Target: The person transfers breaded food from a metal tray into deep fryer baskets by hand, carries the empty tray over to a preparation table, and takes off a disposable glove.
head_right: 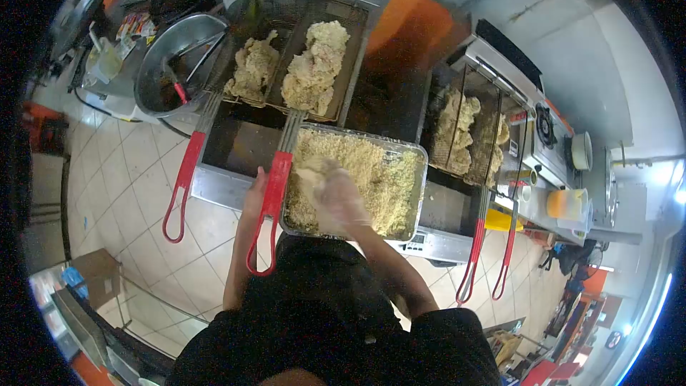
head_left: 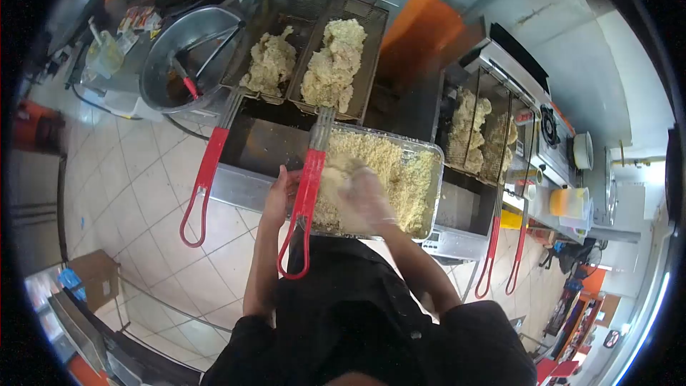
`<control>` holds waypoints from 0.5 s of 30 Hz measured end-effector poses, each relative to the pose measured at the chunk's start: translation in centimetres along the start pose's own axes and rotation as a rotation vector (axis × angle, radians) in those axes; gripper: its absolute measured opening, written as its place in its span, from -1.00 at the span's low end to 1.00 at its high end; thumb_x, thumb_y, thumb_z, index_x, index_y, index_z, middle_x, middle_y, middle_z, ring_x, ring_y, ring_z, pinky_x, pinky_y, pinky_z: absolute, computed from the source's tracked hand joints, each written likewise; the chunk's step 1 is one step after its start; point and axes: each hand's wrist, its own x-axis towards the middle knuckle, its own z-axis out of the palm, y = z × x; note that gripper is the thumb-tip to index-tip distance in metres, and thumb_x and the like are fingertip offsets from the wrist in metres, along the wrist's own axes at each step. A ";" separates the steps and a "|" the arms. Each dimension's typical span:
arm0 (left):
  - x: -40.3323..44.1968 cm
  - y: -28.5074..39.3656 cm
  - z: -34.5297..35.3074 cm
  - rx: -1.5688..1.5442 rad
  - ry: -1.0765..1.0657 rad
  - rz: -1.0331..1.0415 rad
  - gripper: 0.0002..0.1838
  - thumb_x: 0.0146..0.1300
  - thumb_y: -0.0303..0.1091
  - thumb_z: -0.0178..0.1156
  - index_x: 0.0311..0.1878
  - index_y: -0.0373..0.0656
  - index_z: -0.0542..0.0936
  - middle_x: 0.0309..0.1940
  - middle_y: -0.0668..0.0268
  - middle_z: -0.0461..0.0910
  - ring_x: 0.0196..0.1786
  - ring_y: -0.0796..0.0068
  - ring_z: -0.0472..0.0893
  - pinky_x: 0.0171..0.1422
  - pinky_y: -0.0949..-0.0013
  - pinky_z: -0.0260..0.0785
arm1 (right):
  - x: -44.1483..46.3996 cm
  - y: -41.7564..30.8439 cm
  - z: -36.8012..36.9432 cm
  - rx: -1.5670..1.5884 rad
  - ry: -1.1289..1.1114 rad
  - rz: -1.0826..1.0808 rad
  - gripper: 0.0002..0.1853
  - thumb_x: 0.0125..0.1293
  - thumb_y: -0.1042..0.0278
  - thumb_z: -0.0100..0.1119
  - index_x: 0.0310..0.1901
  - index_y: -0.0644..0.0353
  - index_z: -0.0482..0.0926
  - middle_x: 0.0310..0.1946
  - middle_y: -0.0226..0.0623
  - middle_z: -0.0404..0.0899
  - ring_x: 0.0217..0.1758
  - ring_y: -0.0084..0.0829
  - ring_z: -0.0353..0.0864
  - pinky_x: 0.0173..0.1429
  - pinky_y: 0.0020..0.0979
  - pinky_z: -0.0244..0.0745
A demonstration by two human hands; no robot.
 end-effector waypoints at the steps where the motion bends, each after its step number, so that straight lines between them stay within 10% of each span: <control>1: 0.1 -0.3 -0.3 0.028 0.005 0.022 -0.26 0.41 0.26 -0.28 0.12 -0.30 0.49 -0.09 0.22 0.59 -0.12 0.47 0.55 0.00 0.36 0.40 | 0.2 -0.1 -0.5 0.017 -0.062 -0.011 -0.60 0.21 0.26 0.12 0.00 0.36 0.48 -0.32 -0.13 0.53 -0.23 -0.27 0.58 -0.12 -0.25 0.54; 4: 1.7 -3.0 -1.3 -0.076 -0.003 0.030 -0.25 0.40 0.28 -0.27 0.13 -0.29 0.49 -0.10 0.23 0.59 -0.18 0.48 0.55 -0.10 0.37 0.40 | -0.5 -2.8 -8.5 0.726 -0.094 0.291 -0.59 0.10 0.29 0.26 -0.01 0.25 0.52 -0.24 -0.21 0.62 -0.16 -0.40 0.61 -0.07 -0.36 0.55; 10: 1.6 -2.9 -1.4 -0.080 -0.015 0.044 -0.25 0.38 0.30 -0.24 0.13 -0.27 0.51 -0.10 0.29 0.59 -0.18 0.52 0.54 -0.11 0.40 0.39 | 9.4 -3.5 -14.6 0.934 -0.013 -0.001 -0.48 0.15 0.55 0.21 0.18 0.35 0.34 -0.01 -0.13 0.54 -0.02 -0.32 0.60 0.05 -0.30 0.54; 15: 2.1 -3.3 -1.7 -0.103 -0.015 -0.037 -0.23 0.35 0.33 -0.20 0.12 -0.26 0.53 -0.11 0.30 0.59 -0.19 0.52 0.53 -0.11 0.40 0.39 | 20.3 -11.1 -15.6 0.615 0.090 -0.169 -0.47 0.16 0.09 0.27 0.01 0.40 0.54 -0.05 -0.03 0.58 -0.03 -0.21 0.57 0.17 -0.32 0.38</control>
